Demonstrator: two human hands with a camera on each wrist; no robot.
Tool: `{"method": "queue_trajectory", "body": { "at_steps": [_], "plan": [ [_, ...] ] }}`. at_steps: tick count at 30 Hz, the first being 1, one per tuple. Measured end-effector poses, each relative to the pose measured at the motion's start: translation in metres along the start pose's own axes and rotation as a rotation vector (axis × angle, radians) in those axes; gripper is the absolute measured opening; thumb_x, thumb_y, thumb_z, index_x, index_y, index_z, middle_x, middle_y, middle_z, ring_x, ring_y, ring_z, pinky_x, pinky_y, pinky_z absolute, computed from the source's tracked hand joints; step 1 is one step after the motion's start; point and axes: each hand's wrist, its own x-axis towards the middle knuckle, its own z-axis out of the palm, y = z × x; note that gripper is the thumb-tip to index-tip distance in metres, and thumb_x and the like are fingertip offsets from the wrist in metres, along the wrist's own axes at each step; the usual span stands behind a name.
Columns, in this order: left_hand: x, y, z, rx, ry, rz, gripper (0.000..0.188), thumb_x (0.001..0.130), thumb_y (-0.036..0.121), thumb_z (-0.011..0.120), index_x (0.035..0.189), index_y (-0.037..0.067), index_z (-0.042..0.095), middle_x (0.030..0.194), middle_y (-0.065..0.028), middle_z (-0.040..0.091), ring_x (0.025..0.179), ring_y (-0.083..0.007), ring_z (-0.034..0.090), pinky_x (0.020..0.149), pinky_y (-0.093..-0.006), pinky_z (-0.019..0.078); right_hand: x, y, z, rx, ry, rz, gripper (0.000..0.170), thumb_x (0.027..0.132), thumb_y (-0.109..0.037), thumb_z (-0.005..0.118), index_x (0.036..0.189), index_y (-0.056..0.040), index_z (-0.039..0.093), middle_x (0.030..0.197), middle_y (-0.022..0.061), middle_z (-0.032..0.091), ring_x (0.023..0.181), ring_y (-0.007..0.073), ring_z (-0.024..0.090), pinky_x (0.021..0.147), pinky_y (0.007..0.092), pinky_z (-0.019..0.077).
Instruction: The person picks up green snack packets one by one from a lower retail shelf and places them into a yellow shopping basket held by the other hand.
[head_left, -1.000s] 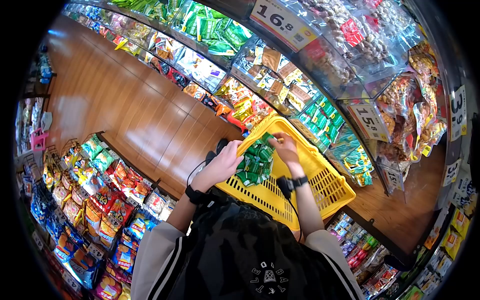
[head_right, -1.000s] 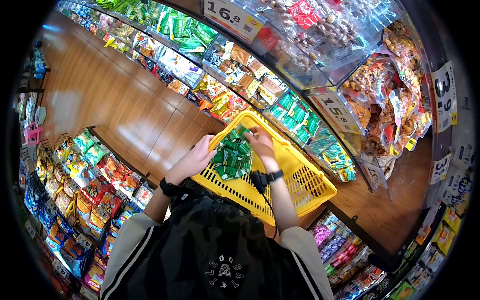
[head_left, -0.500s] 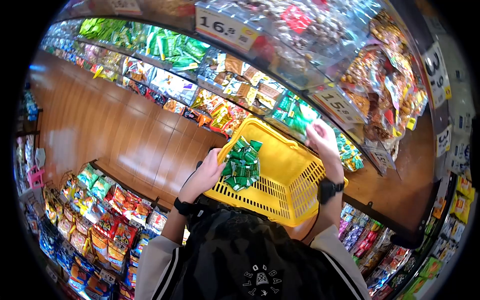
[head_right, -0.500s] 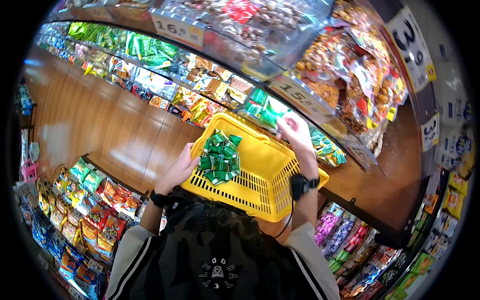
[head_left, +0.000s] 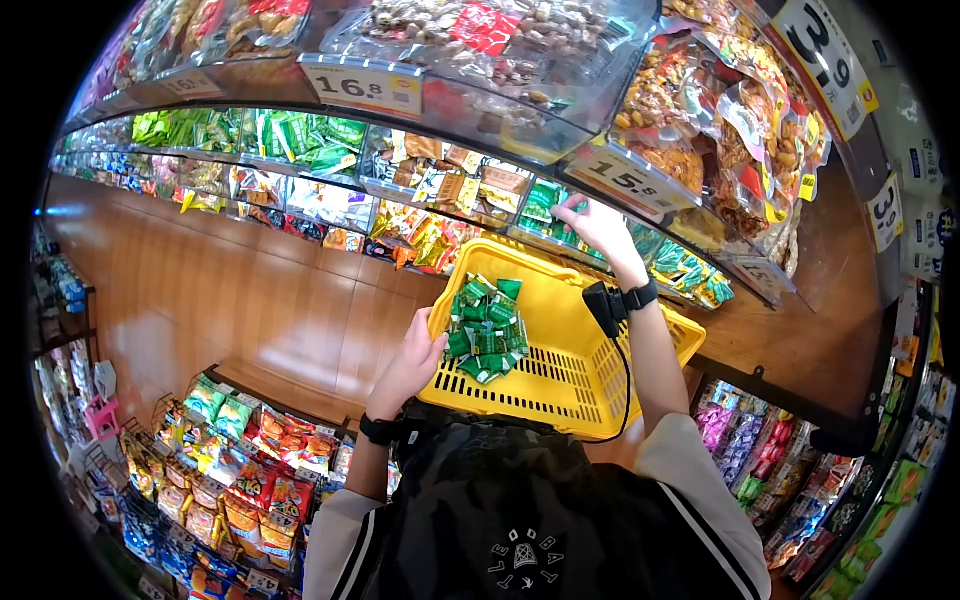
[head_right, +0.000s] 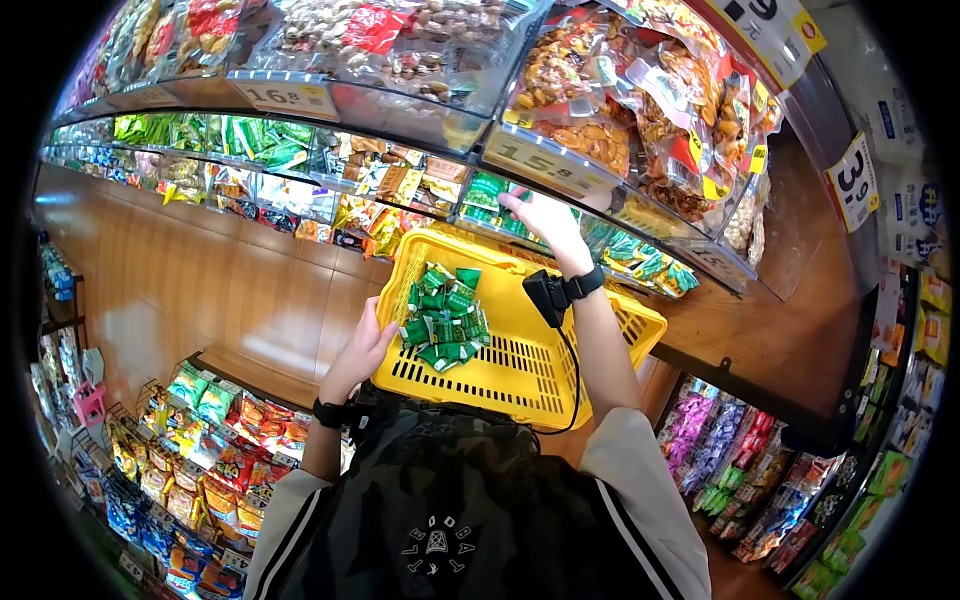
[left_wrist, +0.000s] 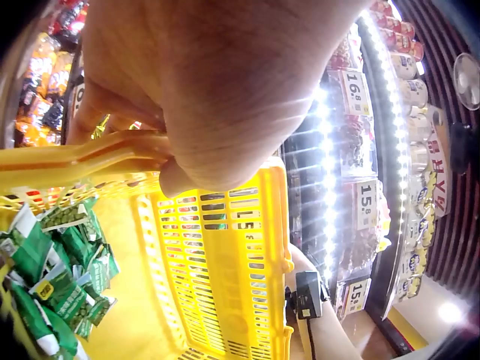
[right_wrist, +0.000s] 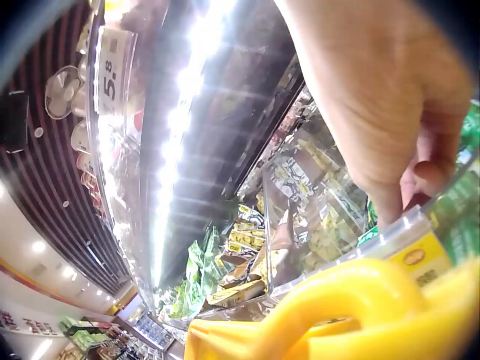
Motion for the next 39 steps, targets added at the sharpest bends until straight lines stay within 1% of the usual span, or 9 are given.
{"method": "queue_trajectory", "body": {
  "at_steps": [7, 10, 14, 19, 22, 27, 29, 32, 39],
  "plan": [
    [0.000, -0.011, -0.001, 0.020, -0.042, -0.027, 0.043, 0.106, 0.017, 0.051, 0.140, -0.003, 0.035, 0.131, -0.0304, 0.053, 0.126, -0.0457, 0.053, 0.107, -0.0463, 0.0424, 0.013, 0.002, 0.012, -0.227, 0.117, -0.343, 0.079, 0.081, -0.059, 0.078, 0.127, 0.0017, 0.058, 0.121, 0.0234, 0.066, 0.109, 0.0333, 0.065, 0.094, 0.0392, 0.0503],
    [-0.002, -0.011, 0.001, 0.010, -0.025, -0.036, 0.043, 0.107, 0.020, 0.050, 0.140, -0.003, 0.034, 0.131, -0.0306, 0.052, 0.127, -0.0453, 0.052, 0.108, -0.0461, 0.0413, 0.007, -0.018, 0.004, -0.282, -0.049, -0.381, 0.085, 0.084, -0.055, 0.076, 0.140, 0.0033, 0.050, 0.136, 0.0288, 0.057, 0.128, 0.0419, 0.055, 0.110, 0.0439, 0.0419],
    [0.000, -0.012, 0.001, 0.014, -0.048, -0.036, 0.042, 0.107, 0.019, 0.050, 0.139, -0.003, 0.034, 0.131, -0.0296, 0.053, 0.126, -0.0437, 0.053, 0.108, -0.0452, 0.0419, 0.014, -0.015, 0.009, -0.262, -0.116, -0.371, 0.082, 0.086, -0.048, 0.076, 0.142, 0.0037, 0.046, 0.139, 0.0289, 0.055, 0.128, 0.0419, 0.054, 0.109, 0.0441, 0.0424],
    [0.000, -0.021, 0.003, -0.026, -0.063, -0.040, 0.042, 0.107, 0.012, 0.050, 0.142, -0.001, 0.030, 0.132, -0.0199, 0.053, 0.126, -0.0261, 0.052, 0.108, -0.0375, 0.0412, 0.012, -0.017, 0.015, -0.327, -0.030, -0.447, 0.079, 0.088, -0.047, 0.074, 0.144, 0.0012, 0.046, 0.138, 0.0276, 0.057, 0.127, 0.0404, 0.056, 0.107, 0.0440, 0.0437],
    [0.000, -0.017, 0.005, -0.072, -0.035, -0.058, 0.041, 0.106, 0.014, 0.050, 0.139, -0.003, 0.033, 0.129, -0.0269, 0.054, 0.124, -0.0395, 0.055, 0.107, -0.0432, 0.0422, 0.014, -0.012, 0.016, -0.363, -0.013, -0.452, 0.078, 0.089, -0.047, 0.071, 0.146, -0.0012, 0.046, 0.138, 0.0264, 0.059, 0.126, 0.0391, 0.057, 0.106, 0.0428, 0.0441],
    [-0.001, -0.012, 0.004, -0.038, -0.029, -0.048, 0.041, 0.107, 0.015, 0.050, 0.139, -0.003, 0.033, 0.128, -0.0261, 0.054, 0.124, -0.0381, 0.055, 0.107, -0.0430, 0.0421, 0.016, -0.023, 0.003, 0.041, -0.314, -0.291, 0.083, 0.088, -0.058, 0.070, 0.143, 0.0005, 0.047, 0.140, 0.0284, 0.055, 0.129, 0.0411, 0.054, 0.108, 0.0450, 0.0433],
    [-0.001, -0.013, 0.005, -0.040, -0.031, -0.041, 0.041, 0.107, 0.015, 0.051, 0.139, -0.003, 0.033, 0.128, -0.0258, 0.054, 0.124, -0.0376, 0.055, 0.107, -0.0430, 0.0420, 0.018, -0.018, 0.008, -0.072, -0.147, -0.515, 0.084, 0.089, -0.062, 0.068, 0.143, 0.0001, 0.048, 0.141, 0.0280, 0.056, 0.130, 0.0410, 0.054, 0.109, 0.0452, 0.0431],
    [-0.001, -0.017, 0.007, -0.046, -0.026, -0.030, 0.041, 0.107, 0.015, 0.050, 0.139, -0.003, 0.032, 0.128, -0.0255, 0.054, 0.123, -0.0371, 0.055, 0.106, -0.0428, 0.0422, 0.015, -0.021, 0.014, -0.223, -0.136, -0.339, 0.083, 0.088, -0.060, 0.070, 0.141, 0.0001, 0.051, 0.141, 0.0277, 0.056, 0.130, 0.0405, 0.054, 0.108, 0.0451, 0.0435],
    [0.000, -0.016, 0.005, -0.036, -0.028, -0.027, 0.041, 0.107, 0.017, 0.050, 0.139, -0.002, 0.032, 0.127, -0.0260, 0.054, 0.123, -0.0377, 0.056, 0.106, -0.0427, 0.0430, 0.009, -0.020, 0.022, -0.263, 0.034, -0.453, 0.063, 0.094, -0.047, 0.067, 0.138, -0.0027, 0.055, 0.129, 0.0227, 0.064, 0.119, 0.0373, 0.061, 0.102, 0.0418, 0.0465]
  ]
}}
